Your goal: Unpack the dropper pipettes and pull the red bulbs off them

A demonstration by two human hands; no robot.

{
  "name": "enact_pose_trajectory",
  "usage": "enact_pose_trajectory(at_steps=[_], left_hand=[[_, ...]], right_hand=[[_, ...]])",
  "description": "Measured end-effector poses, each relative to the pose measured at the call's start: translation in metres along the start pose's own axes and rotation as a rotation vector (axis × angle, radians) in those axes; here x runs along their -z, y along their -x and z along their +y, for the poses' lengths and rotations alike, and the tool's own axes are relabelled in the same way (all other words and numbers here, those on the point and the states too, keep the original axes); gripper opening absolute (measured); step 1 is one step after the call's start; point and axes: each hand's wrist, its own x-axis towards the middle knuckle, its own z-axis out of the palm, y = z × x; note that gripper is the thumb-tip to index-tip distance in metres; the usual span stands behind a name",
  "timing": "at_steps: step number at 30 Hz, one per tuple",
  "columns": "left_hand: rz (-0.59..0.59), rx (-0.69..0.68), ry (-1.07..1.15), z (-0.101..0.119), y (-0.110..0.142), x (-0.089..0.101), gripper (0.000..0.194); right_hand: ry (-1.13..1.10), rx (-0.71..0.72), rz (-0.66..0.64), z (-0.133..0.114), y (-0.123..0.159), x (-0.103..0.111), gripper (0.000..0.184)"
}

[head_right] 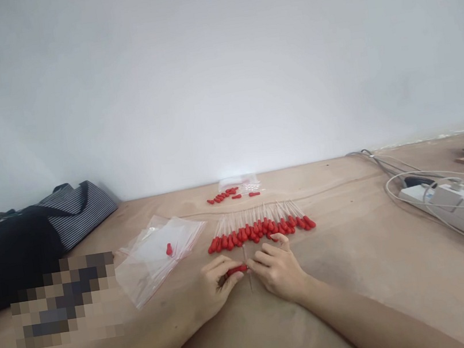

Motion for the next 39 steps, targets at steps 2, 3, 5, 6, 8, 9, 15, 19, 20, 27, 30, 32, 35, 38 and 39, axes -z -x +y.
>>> enact_pose_trajectory(at_steps=[2,3,5,6,8,9,15,19,20,27,30,32,35,38,39], left_hand=[[0.002,0.054,-0.017,0.0012,-0.0022,-0.0016,0.015],[0.003,0.078,-0.024,0.0015,-0.0030,-0.0019,0.015],[-0.005,0.107,-0.022,0.0018,-0.0038,-0.0018,0.016],[-0.010,0.112,-0.016,0.0019,-0.0039,-0.0016,0.016],[-0.012,0.114,-0.005,0.0017,-0.0037,-0.0013,0.016],[-0.012,0.112,0.002,0.0015,-0.0034,-0.0012,0.016],[-0.011,0.083,0.019,0.0017,-0.0019,-0.0006,0.016],[-0.022,0.084,0.025,0.0026,-0.0015,0.0005,0.016],[-0.024,0.084,0.026,0.0028,-0.0014,0.0007,0.017],[-0.026,0.077,0.031,0.0033,-0.0004,0.0014,0.017],[-0.026,0.076,0.032,0.0027,0.0000,0.0013,0.016],[-0.023,0.077,0.031,0.0018,0.0002,0.0008,0.016],[-0.028,0.076,0.021,0.0003,0.0010,0.0001,0.017],[-0.028,0.088,0.011,-0.0009,0.0032,0.0010,0.018],[-0.013,0.106,0.002,-0.0015,0.0043,0.0020,0.018]], right_hand=[[0.006,0.017,-0.024,-0.0004,-0.0005,0.0005,0.026],[0.006,0.027,-0.031,-0.0004,-0.0008,0.0008,0.027],[-0.004,0.044,-0.033,-0.0002,-0.0014,0.0015,0.026],[-0.011,0.051,-0.032,-0.0001,-0.0017,0.0019,0.026],[-0.021,0.057,-0.035,0.0000,-0.0021,0.0028,0.026],[-0.026,0.056,-0.039,0.0000,-0.0022,0.0032,0.027],[-0.070,0.042,-0.064,-0.0007,-0.0019,0.0041,0.025],[-0.084,0.023,-0.077,-0.0014,-0.0015,0.0033,0.024],[-0.082,0.020,-0.076,-0.0016,-0.0015,0.0033,0.024],[-0.091,0.034,-0.064,-0.0019,-0.0024,0.0056,0.026],[-0.086,0.032,-0.074,-0.0023,-0.0024,0.0059,0.026],[-0.091,0.020,-0.074,-0.0030,-0.0026,0.0055,0.026],[-0.108,0.013,-0.062,-0.0029,-0.0023,0.0050,0.025],[-0.123,0.004,-0.051,0.0017,0.0008,0.0059,0.024],[-0.123,-0.016,-0.047,0.0043,0.0027,0.0066,0.023]])
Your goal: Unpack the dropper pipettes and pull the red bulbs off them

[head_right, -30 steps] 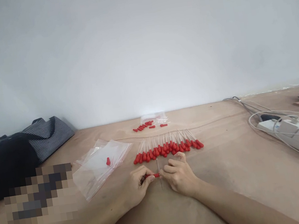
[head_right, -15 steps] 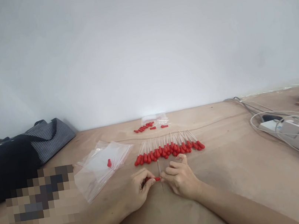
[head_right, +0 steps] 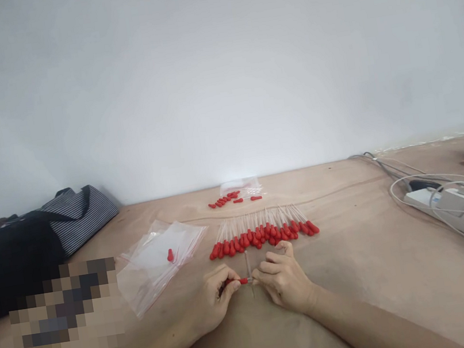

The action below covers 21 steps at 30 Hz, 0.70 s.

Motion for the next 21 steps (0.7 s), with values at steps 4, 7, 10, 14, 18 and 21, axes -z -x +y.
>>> enact_pose_trajectory(at_steps=[4,7,10,14,18,21], left_hand=[[0.129,0.096,-0.026,-0.009,0.005,0.009,0.017],[0.292,0.134,-0.053,-0.026,0.006,0.021,0.016],[0.421,0.168,-0.210,-0.047,0.005,0.033,0.018],[0.374,0.159,-0.407,-0.058,0.006,0.038,0.015],[0.407,0.115,-0.537,-0.053,0.004,0.052,0.019],[0.423,0.242,-0.676,-0.056,-0.001,0.075,0.016]], right_hand=[[-0.016,-0.115,0.024,0.009,0.009,0.003,0.021],[-0.059,-0.186,0.027,0.008,0.011,0.000,0.026],[-0.102,-0.254,0.025,0.003,0.010,-0.005,0.035],[-0.141,-0.319,0.027,-0.004,0.008,-0.008,0.031],[-0.135,-0.349,0.037,-0.007,0.008,-0.010,0.030],[-0.123,-0.337,0.044,-0.007,0.007,-0.015,0.033]])
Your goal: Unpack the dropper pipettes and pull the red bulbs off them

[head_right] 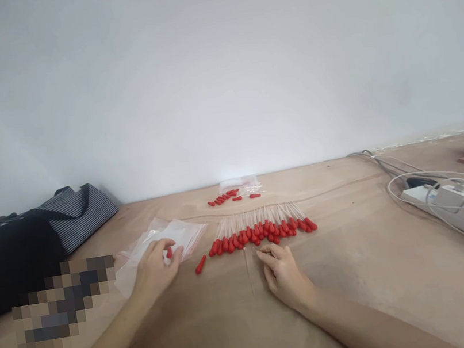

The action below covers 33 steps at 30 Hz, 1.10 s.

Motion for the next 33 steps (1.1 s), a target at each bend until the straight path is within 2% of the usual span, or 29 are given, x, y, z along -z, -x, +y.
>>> enact_pose_trajectory(at_steps=[4,6,8,12,15,18,22,27,33], left_hand=[[-0.257,0.240,-0.179,-0.022,-0.018,0.002,0.017],[-0.348,0.294,-0.201,-0.027,-0.024,-0.002,0.015],[-0.382,0.298,-0.201,-0.028,-0.027,-0.004,0.009],[-0.334,0.268,-0.179,-0.015,-0.024,0.001,0.006],[-0.237,0.107,0.020,0.005,-0.009,0.006,0.008],[-0.335,-0.031,0.227,0.023,0.012,0.004,0.005],[-0.342,0.001,0.310,0.029,0.027,-0.004,0.004],[-0.285,0.110,0.322,0.023,0.025,-0.005,0.007],[-0.186,0.001,0.244,0.021,0.023,-0.002,0.018]], right_hand=[[-0.013,0.031,-0.026,-0.001,-0.001,-0.009,0.035],[-0.025,0.040,-0.062,-0.002,-0.002,-0.011,0.035],[-0.045,0.040,-0.098,-0.004,-0.002,-0.012,0.034],[-0.081,0.025,-0.124,-0.011,-0.003,-0.008,0.033],[-0.099,0.025,-0.148,-0.016,-0.003,-0.005,0.033],[-0.119,0.027,-0.185,-0.019,-0.002,-0.003,0.033],[-0.125,0.023,-0.219,-0.018,-0.002,-0.002,0.032],[-0.151,0.002,-0.211,-0.018,-0.002,-0.002,0.033],[-0.259,-0.032,-0.181,-0.016,-0.001,0.004,0.033]])
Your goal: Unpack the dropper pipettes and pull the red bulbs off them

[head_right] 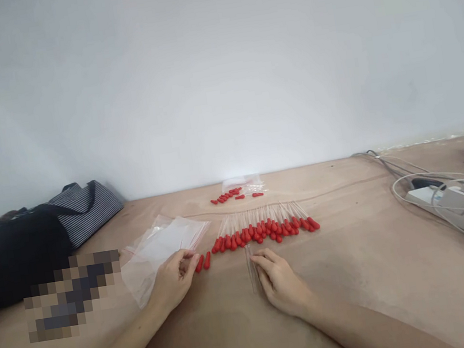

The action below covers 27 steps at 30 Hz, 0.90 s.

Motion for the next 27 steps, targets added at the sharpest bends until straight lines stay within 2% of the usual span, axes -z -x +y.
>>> enact_pose_trajectory(at_steps=[3,7,10,13,16,18,21,23,25,27], left_hand=[[0.043,-0.114,-0.062,0.003,-0.006,0.000,0.017],[-0.065,-0.248,-0.104,0.016,-0.023,-0.003,0.013],[-0.157,-0.266,-0.143,0.026,-0.033,-0.008,0.021],[-0.188,-0.236,-0.121,0.029,-0.037,-0.014,0.018],[-0.164,-0.183,-0.037,0.028,-0.037,-0.019,0.011],[-0.115,-0.126,0.014,0.025,-0.035,-0.021,0.014],[0.082,-0.016,0.152,0.022,-0.028,-0.018,0.018],[0.188,0.003,0.275,0.021,-0.019,-0.015,0.019],[0.154,-0.041,0.370,0.023,-0.008,-0.013,0.020],[0.038,-0.106,0.429,0.027,0.004,-0.013,0.020]], right_hand=[[-0.040,0.002,0.049,0.002,0.000,0.005,0.028],[-0.055,0.007,0.100,0.005,0.000,0.009,0.024],[-0.052,0.009,0.115,0.009,0.000,0.011,0.023],[-0.046,0.021,0.137,0.012,0.000,0.012,0.023],[-0.039,0.046,0.145,0.012,-0.001,0.011,0.023],[-0.033,0.068,0.139,0.012,-0.001,0.011,0.023],[-0.020,0.104,0.141,0.012,-0.001,0.011,0.024],[0.014,0.145,0.158,0.012,-0.001,0.012,0.025],[0.102,0.208,0.205,0.011,0.001,0.015,0.027],[0.235,0.282,0.262,0.010,0.003,0.020,0.030]])
